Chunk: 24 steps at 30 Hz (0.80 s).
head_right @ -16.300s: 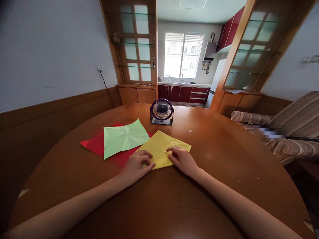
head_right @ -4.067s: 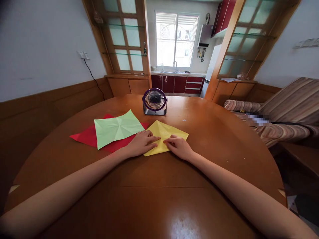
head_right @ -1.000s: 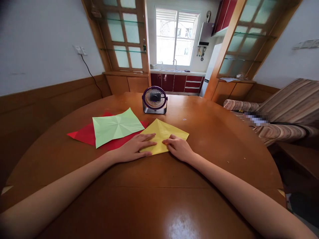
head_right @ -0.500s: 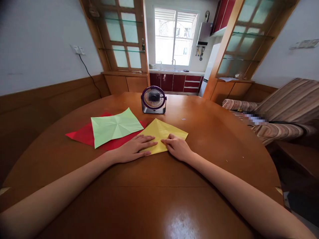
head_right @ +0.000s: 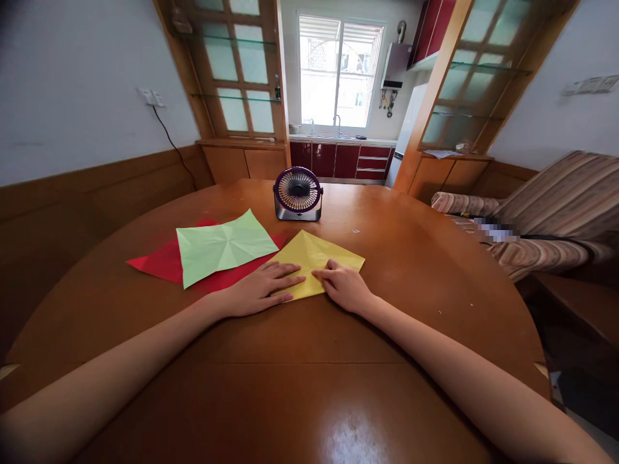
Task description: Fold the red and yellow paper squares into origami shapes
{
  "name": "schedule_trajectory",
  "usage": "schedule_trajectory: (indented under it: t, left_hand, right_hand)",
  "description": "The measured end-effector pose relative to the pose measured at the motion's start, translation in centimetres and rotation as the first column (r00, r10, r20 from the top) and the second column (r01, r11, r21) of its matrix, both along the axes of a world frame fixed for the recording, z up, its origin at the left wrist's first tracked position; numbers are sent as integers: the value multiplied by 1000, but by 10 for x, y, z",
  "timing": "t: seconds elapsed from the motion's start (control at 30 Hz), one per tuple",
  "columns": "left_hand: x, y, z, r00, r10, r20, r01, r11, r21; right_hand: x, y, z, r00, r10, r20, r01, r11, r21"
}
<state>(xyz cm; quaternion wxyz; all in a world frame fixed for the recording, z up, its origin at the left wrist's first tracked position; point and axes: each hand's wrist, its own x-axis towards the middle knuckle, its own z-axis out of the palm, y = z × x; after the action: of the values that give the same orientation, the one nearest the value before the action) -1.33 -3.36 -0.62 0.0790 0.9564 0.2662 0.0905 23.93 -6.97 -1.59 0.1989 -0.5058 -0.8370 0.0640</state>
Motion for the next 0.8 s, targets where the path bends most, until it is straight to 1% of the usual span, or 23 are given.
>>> schedule_trajectory:
  t: [0.4, 0.53, 0.8]
  left_hand:
    - [1, 0, 1, 1000, -3, 3, 3, 1000, -8]
    - [0, 1, 0, 1000, 2, -5, -2, 1000, -12]
    - [-1, 4, -1, 1000, 3, -2, -3, 998, -56]
  right_hand:
    - [0, 1, -2, 1000, 7, -2, -7, 1000, 14]
    - [0, 0, -1, 1000, -11, 17, 11, 1000, 19]
    - [0, 0, -1, 1000, 3, 11, -3, 1000, 19]
